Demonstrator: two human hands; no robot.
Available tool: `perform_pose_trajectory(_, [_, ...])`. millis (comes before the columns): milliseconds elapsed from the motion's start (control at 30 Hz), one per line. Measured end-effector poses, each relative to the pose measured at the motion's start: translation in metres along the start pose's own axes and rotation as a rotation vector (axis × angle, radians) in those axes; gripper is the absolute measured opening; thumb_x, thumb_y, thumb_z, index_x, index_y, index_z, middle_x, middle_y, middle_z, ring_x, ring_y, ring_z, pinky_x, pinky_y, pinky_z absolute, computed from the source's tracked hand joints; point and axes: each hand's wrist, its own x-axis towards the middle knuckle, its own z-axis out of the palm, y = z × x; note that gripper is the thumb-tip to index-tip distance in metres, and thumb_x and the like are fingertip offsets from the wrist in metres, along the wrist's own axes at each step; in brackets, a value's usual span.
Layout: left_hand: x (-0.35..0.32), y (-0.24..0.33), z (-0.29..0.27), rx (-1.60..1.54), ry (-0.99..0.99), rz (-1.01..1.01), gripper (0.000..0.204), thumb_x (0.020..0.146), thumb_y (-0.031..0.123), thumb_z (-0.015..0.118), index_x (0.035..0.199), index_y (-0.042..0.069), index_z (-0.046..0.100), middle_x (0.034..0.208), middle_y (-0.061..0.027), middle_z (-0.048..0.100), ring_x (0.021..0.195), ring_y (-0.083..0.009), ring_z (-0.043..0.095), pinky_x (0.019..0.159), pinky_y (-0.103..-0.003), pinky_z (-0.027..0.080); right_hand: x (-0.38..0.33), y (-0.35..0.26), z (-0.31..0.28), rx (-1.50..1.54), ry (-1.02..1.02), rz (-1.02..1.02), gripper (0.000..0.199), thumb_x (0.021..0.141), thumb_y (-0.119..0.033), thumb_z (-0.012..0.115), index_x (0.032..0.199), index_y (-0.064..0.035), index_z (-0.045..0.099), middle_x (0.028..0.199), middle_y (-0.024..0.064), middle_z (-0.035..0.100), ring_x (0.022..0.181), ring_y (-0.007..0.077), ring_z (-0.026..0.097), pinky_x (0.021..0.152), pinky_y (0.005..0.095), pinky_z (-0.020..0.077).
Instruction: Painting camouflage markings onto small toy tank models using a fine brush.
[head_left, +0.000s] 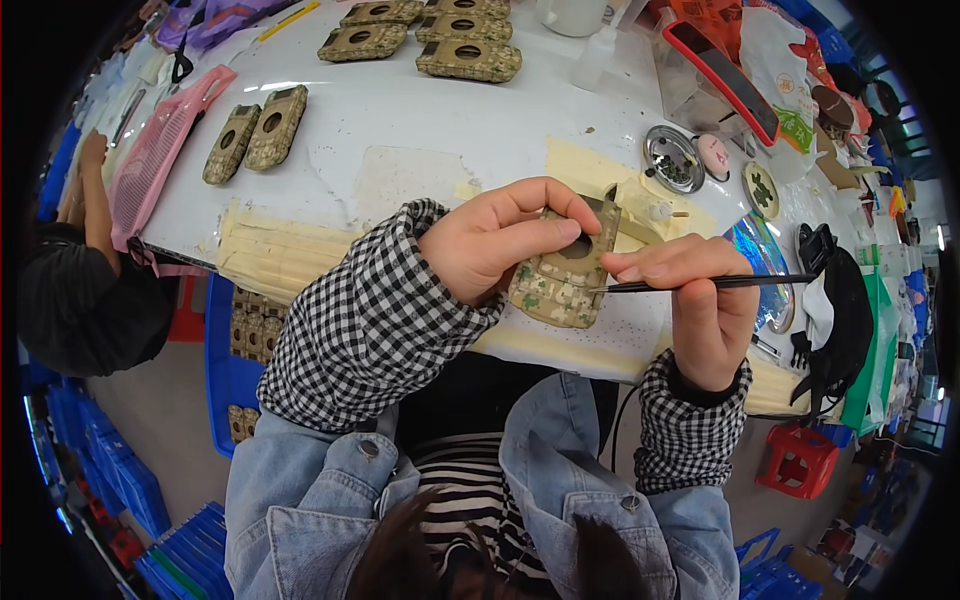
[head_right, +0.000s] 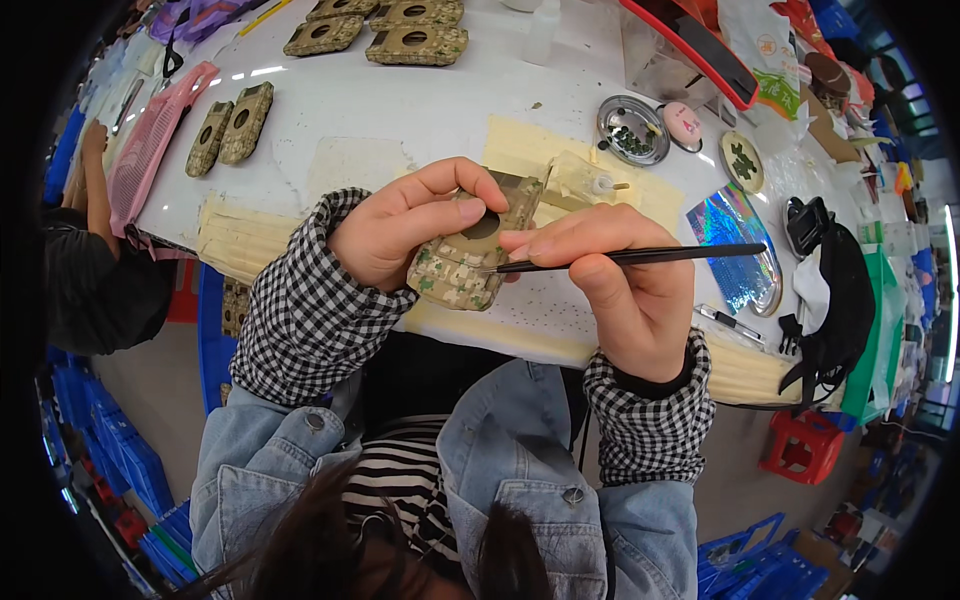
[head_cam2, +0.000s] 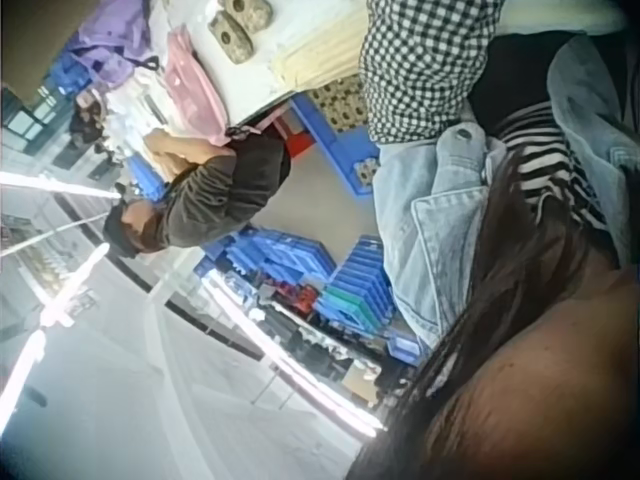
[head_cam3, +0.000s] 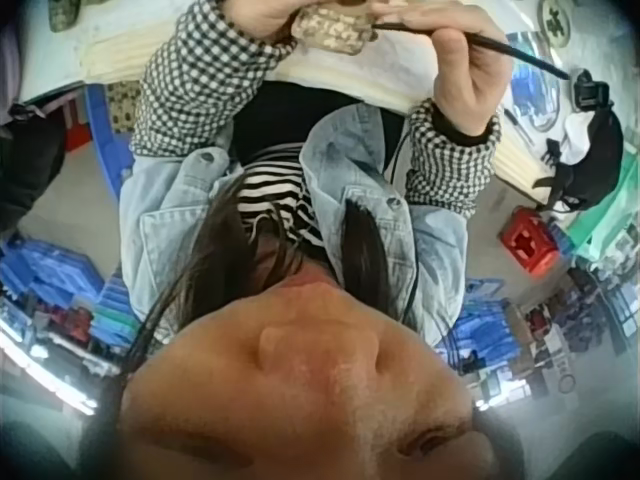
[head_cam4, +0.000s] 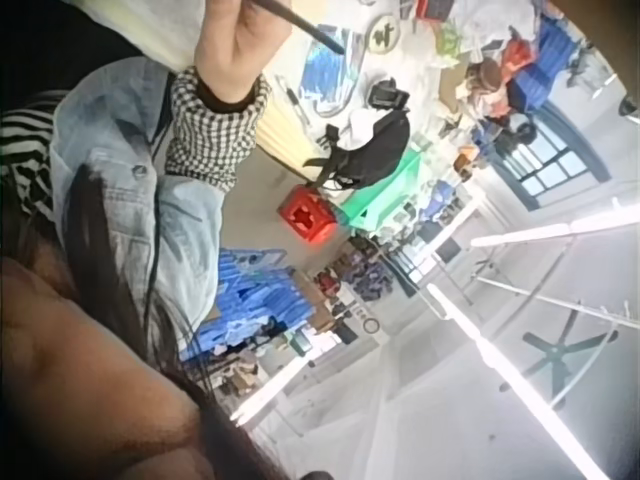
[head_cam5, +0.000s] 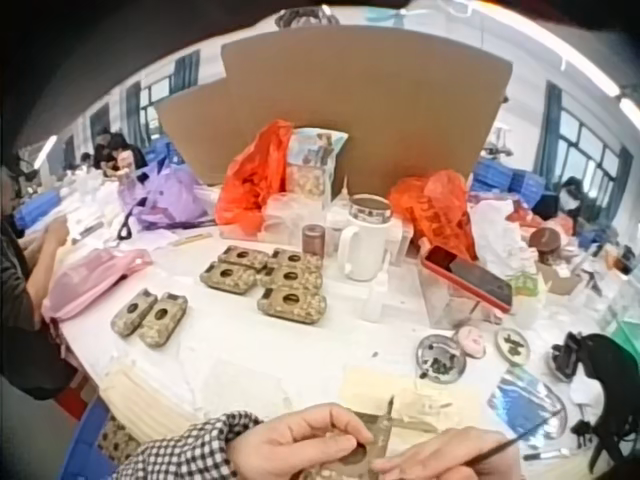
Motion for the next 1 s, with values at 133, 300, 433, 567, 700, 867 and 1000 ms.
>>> perform_pose_trajectory(133, [0.0008, -0.0007, -0.0006, -0.044, -0.036, -0.043, 0.018, 0.093, 0.012, 0.050, 0.107, 0.002, 0.054, 0.098, -0.0044, 0.060, 0.093, -0.0087, 0.056, 0.084, -0.023, 0.045, 0.0031, 0.0010, -0.0027, 0.043, -0.054, 0.022, 0.023, 0.094, -0.018, 0.050, 0.091, 0.0043, 0.057, 0.089, 0.0173, 0.064, 0.087, 0.0254, 0.064, 0.077, 0.0333, 0.0512])
perform_pose_trajectory(300, [0.0009, -0.0016, -0.0013, -0.046, -0.067, -0.039, 0.017, 0.092, 0.012, 0.050, 0.106, 0.002, 0.055, 0.100, -0.0043, 0.059, 0.096, -0.0087, 0.054, 0.086, -0.023, 0.043, 0.0038, -0.0002, -0.0014, 0.025, -0.047, 0.036, 0.021, 0.093, -0.016, 0.050, 0.090, 0.0036, 0.058, 0.089, 0.0166, 0.065, 0.084, 0.0231, 0.064, 0.076, 0.0317, 0.0502])
perform_pose_trajectory(433, [0.0015, -0.0029, -0.0022, -0.036, -0.065, -0.037, 0.017, 0.092, 0.012, 0.051, 0.105, 0.002, 0.055, 0.099, -0.0040, 0.059, 0.096, -0.0087, 0.054, 0.086, -0.023, 0.044, 0.0032, -0.0004, -0.0027, -0.015, -0.056, 0.046, 0.020, 0.092, -0.014, 0.051, 0.089, 0.0031, 0.059, 0.089, 0.0159, 0.065, 0.084, 0.0220, 0.063, 0.076, 0.0309, 0.0491])
perform_pose_trajectory(567, [0.0008, -0.0015, -0.0013, -0.053, -0.067, -0.059, 0.017, 0.092, 0.012, 0.051, 0.105, 0.002, 0.056, 0.100, -0.0035, 0.058, 0.096, -0.0086, 0.053, 0.087, -0.023, 0.042, 0.0028, -0.0008, -0.0023, -0.020, -0.059, 0.046, 0.020, 0.092, -0.015, 0.051, 0.089, 0.0028, 0.059, 0.089, 0.0156, 0.065, 0.085, 0.0219, 0.063, 0.077, 0.0310, 0.0489])
perform_pose_trajectory(700, [0.0015, -0.0031, -0.0030, -0.004, -0.048, -0.042, 0.017, 0.092, 0.013, 0.051, 0.105, 0.002, 0.056, 0.100, -0.0030, 0.057, 0.097, -0.0085, 0.052, 0.088, -0.023, 0.041, 0.0024, 0.0011, -0.0027, -0.024, -0.067, 0.043, 0.020, 0.092, -0.015, 0.052, 0.090, 0.0027, 0.060, 0.090, 0.0156, 0.065, 0.085, 0.0221, 0.063, 0.077, 0.0309, 0.0490])
perform_pose_trajectory(867, [0.0021, -0.0023, -0.0036, 0.081, -0.073, -0.022, 0.017, 0.094, 0.011, 0.044, 0.107, 0.000, 0.049, 0.099, -0.0141, 0.061, 0.090, -0.0228, 0.064, 0.078, -0.034, 0.054, 0.0023, -0.0001, -0.0025, 0.000, -0.072, 0.029, 0.019, 0.092, -0.014, 0.052, 0.090, 0.0031, 0.060, 0.092, 0.0161, 0.064, 0.088, 0.0235, 0.063, 0.078, 0.0316, 0.0493])
perform_pose_trajectory(1000, [0.0030, -0.0029, -0.0043, 0.100, -0.063, -0.013, 0.017, 0.094, 0.011, 0.044, 0.107, 0.000, 0.049, 0.099, -0.0134, 0.061, 0.089, -0.0215, 0.063, 0.079, -0.032, 0.053, 0.0025, -0.0003, -0.0025, -0.007, -0.072, 0.021, 0.019, 0.092, -0.014, 0.052, 0.091, 0.0037, 0.060, 0.091, 0.0164, 0.064, 0.089, 0.0249, 0.064, 0.079, 0.0322, 0.0495])
